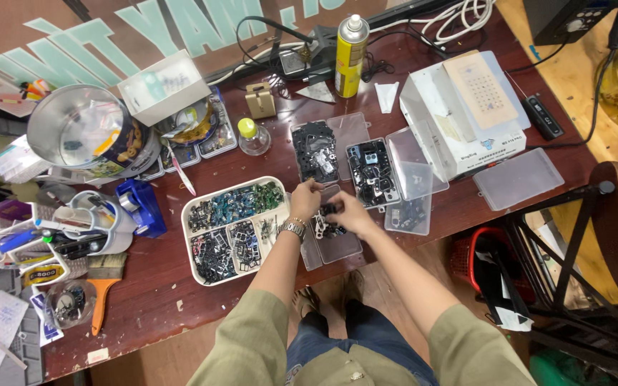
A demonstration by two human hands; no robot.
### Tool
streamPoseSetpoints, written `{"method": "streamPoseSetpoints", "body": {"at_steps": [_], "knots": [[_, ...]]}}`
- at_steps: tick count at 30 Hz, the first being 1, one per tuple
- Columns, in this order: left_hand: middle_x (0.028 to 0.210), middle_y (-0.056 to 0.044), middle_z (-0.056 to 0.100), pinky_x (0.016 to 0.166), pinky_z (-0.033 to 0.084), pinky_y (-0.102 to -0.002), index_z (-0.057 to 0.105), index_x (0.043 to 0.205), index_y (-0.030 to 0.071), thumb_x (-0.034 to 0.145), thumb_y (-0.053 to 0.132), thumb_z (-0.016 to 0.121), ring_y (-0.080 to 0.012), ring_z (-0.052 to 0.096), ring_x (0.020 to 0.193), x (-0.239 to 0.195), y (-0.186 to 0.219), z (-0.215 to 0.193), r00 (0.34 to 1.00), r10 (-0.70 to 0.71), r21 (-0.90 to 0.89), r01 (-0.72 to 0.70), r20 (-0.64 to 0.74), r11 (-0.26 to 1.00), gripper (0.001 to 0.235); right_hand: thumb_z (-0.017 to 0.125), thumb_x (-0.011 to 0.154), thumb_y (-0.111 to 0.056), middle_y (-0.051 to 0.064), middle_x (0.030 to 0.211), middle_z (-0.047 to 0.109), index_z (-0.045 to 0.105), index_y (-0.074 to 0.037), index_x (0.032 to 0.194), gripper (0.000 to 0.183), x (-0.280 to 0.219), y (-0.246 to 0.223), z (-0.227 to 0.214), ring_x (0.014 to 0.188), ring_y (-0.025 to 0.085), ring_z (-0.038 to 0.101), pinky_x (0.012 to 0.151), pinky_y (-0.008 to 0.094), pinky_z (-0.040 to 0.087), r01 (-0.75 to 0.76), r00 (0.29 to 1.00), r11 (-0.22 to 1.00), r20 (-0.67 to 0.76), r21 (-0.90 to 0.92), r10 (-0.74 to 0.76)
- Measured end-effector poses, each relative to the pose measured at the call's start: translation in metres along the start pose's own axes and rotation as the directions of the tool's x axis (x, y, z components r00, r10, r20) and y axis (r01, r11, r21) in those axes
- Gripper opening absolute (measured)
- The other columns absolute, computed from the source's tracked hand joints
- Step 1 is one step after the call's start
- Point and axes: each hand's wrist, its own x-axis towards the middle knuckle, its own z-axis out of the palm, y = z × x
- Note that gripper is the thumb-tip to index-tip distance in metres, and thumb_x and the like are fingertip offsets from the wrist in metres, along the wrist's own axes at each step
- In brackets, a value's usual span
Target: The person sorts small electronic components from a divided tray into clear plastic cases, then places the cases on a shelf. The person handles circuit boards and connectors by hand, organizing them into containers and storing them on a shelf.
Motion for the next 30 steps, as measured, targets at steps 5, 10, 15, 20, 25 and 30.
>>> {"method": "streamPoseSetpoints", "body": {"at_steps": [5, 10, 15, 20, 25, 30], "knots": [[0.097, -0.013, 0.078, 0.086, 0.058, -0.037, 0.077, 0.107, 0.010, 0.090, 0.011, 0.062, -0.0279, 0.076, 0.094, -0.007, -0.005, -0.012, 1.000, 0.003, -0.035, -0.003, -0.002, 0.999, 0.023, 0.088, 0.073, -0.013, 0.015, 0.108, 0.072, 0.065, -0.003, 0.115, 0.048, -0.007, -0.008, 0.005, 0.097, 0.027, 0.068, 0.088, 0.038, 0.054, 0.200, 0.977, 0.938, -0.013, -0.284, -0.213], [0.103, -0.014, 0.078, 0.087, 0.057, -0.038, 0.073, 0.114, 0.008, 0.089, 0.017, 0.066, -0.0292, 0.075, 0.097, 0.002, 0.007, 0.012, 0.997, 0.067, -0.048, -0.068, -0.030, 0.997, 0.027, 0.076, 0.087, -0.017, 0.014, 0.110, 0.076, 0.069, -0.007, 0.119, 0.034, 0.026, -0.015, -0.056, 0.100, 0.026, 0.075, 0.092, 0.038, 0.060, 0.107, 0.965, 0.968, -0.211, -0.225, -0.156], [0.110, -0.022, 0.073, 0.094, 0.055, -0.042, 0.066, 0.122, 0.000, 0.087, 0.016, 0.068, -0.0358, 0.071, 0.105, 0.017, 0.029, 0.053, 0.980, 0.201, -0.013, -0.201, -0.001, 0.980, 0.039, 0.088, 0.071, -0.022, 0.019, 0.139, 0.056, 0.059, -0.010, 0.134, 0.071, 0.052, -0.018, -0.119, 0.130, 0.039, 0.051, 0.109, 0.046, 0.043, 0.074, 0.923, 0.839, -0.282, -0.538, -0.263], [0.126, -0.028, 0.062, 0.103, 0.048, -0.046, 0.058, 0.132, -0.005, 0.079, 0.005, 0.071, -0.0430, 0.059, 0.120, 0.033, 0.056, 0.084, 0.956, 0.295, 0.135, -0.293, 0.011, 0.946, 0.055, 0.096, 0.061, -0.036, 0.023, 0.154, 0.038, 0.046, -0.017, 0.150, 0.104, 0.069, -0.034, -0.134, 0.134, 0.044, 0.037, 0.109, 0.049, 0.037, 0.179, 0.967, 0.601, 0.025, -0.779, -0.255], [0.139, -0.024, 0.053, 0.102, 0.050, -0.046, 0.052, 0.140, -0.002, 0.076, 0.000, 0.072, -0.0408, 0.059, 0.122, 0.035, 0.081, 0.083, 0.975, 0.202, 0.227, -0.218, 0.093, 0.949, 0.067, 0.093, 0.065, -0.037, 0.017, 0.142, 0.049, 0.051, -0.019, 0.144, 0.091, 0.069, -0.038, -0.135, 0.136, 0.038, 0.043, 0.111, 0.047, 0.041, 0.130, 0.986, 0.562, 0.048, -0.817, -0.159], [0.141, -0.020, 0.050, 0.101, 0.050, -0.046, 0.055, 0.138, 0.005, 0.073, 0.006, 0.080, -0.0391, 0.057, 0.123, 0.034, 0.097, 0.081, 0.985, 0.116, 0.312, -0.150, 0.126, 0.938, 0.070, 0.092, 0.067, -0.026, 0.014, 0.140, 0.051, 0.054, -0.018, 0.140, 0.083, 0.071, -0.036, -0.134, 0.134, 0.036, 0.046, 0.106, 0.046, 0.048, 0.116, 0.988, 0.626, 0.026, -0.771, -0.151]]}}
